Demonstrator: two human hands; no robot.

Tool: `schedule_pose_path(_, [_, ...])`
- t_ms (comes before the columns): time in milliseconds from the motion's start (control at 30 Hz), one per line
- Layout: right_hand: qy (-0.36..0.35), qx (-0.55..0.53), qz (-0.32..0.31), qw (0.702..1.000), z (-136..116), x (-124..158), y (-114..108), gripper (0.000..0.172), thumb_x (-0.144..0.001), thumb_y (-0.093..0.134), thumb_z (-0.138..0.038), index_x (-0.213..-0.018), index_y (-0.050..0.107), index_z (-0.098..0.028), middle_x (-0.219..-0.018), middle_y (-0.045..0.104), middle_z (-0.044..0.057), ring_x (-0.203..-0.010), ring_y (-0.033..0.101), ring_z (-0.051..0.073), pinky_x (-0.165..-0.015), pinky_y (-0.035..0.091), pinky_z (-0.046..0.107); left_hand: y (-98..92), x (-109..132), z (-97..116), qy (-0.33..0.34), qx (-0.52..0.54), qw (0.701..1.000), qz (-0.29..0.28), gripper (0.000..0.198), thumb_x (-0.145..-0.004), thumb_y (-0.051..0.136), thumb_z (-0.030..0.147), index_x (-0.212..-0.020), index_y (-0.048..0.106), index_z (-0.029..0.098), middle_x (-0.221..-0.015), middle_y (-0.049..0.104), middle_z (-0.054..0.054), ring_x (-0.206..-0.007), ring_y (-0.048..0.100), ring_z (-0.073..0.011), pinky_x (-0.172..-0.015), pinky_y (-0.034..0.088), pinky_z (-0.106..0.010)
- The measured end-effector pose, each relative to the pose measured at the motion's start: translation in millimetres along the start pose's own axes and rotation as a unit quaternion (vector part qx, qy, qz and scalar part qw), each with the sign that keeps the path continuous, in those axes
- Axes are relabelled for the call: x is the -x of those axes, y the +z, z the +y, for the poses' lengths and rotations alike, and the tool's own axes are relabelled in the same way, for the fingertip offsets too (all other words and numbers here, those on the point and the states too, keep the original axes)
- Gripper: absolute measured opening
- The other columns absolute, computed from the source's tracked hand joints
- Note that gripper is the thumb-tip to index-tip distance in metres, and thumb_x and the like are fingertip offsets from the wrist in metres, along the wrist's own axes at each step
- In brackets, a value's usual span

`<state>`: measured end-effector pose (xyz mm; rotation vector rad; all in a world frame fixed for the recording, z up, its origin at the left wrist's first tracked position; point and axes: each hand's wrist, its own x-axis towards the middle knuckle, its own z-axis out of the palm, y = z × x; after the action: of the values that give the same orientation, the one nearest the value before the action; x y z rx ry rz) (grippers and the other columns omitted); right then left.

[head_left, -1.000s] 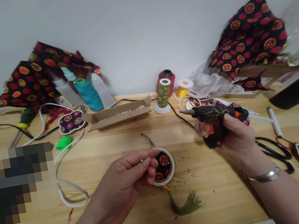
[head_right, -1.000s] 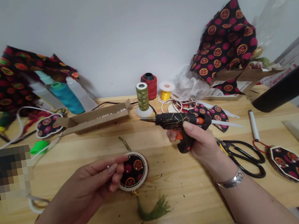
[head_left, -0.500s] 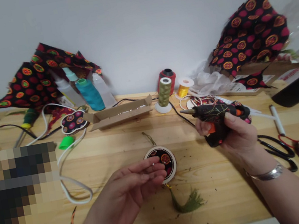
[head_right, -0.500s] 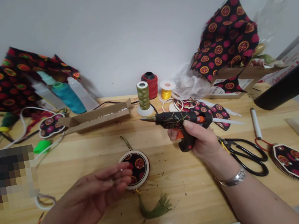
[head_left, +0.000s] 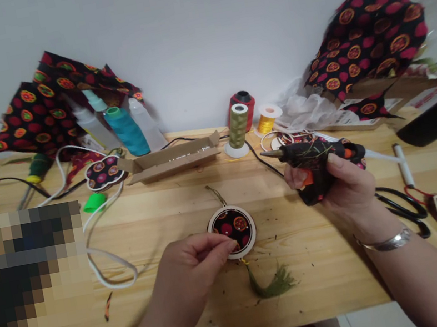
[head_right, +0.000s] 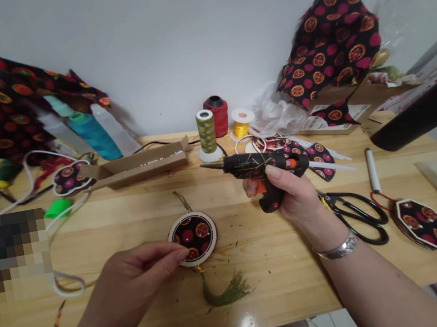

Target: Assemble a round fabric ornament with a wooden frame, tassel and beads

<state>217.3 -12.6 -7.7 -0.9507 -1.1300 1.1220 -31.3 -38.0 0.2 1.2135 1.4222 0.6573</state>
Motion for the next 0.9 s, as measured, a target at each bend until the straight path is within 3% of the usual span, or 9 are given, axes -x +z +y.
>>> schedule_pose_path(267, [-0.012, -0.01, -0.014, 1.0, 3.6, 0.2, -4.2, 0.033, -0.072, 0.065, -0.052, -0.07, 0.067, -0.019, -0.059, 0.061, 0.005, -0.054, 0.058, 0.022, -0.054, 0.051, 0.039, 7.1, -1.4, -17.5, 0.133, -0.089, 0.987, 0.027, 0.016, -0.067, 0.075, 0.018, -0.07, 0.08, 0.033, -0.068, 0.078, -0.003, -0.065, 0.068, -0.0241, -0.064, 0.046, -0.03])
schedule_pose_path(400, [0.003, -0.024, -0.014, 1.0, 4.1, 0.7, -5.2, 0.033, -0.07, 0.068, -0.052, -0.073, 0.069, -0.019, -0.06, 0.062, 0.005, -0.053, 0.058, 0.021, -0.053, 0.05, 0.038, 7.0, -0.6, -24.1, 0.166, -0.132, 0.977, 0.027, 0.016, -0.068, 0.075, 0.02, -0.073, 0.08, 0.034, -0.066, 0.077, -0.003, -0.06, 0.066, -0.0236, -0.06, 0.044, -0.03])
schedule_pose_path(800, [-0.004, -0.04, -0.011, 0.999, 4.8, -0.7, -6.7, 0.032, -0.07, 0.069, -0.05, -0.071, 0.072, -0.017, -0.057, 0.065, 0.005, -0.05, 0.06, 0.021, -0.042, 0.046, 0.032, 2.6, 0.3, -32.5, 0.274, -0.242, 0.93, 0.031, 0.022, -0.081, 0.058, 0.023, -0.088, 0.078, 0.023, -0.074, 0.079, -0.002, -0.064, 0.072, -0.0198, -0.058, 0.053, -0.029])
schedule_pose_path(900, [-0.009, -0.044, -0.01, 0.999, 4.7, -0.3, -5.7, 0.031, -0.072, 0.068, -0.048, -0.067, 0.071, -0.017, -0.056, 0.064, 0.005, -0.05, 0.06, 0.02, -0.041, 0.046, 0.03, -0.5, 3.7, -28.6, 0.294, -0.254, 0.92, 0.043, 0.024, -0.08, 0.055, 0.019, -0.089, 0.078, 0.02, -0.066, 0.077, -0.002, -0.056, 0.071, -0.0174, -0.051, 0.052, -0.026])
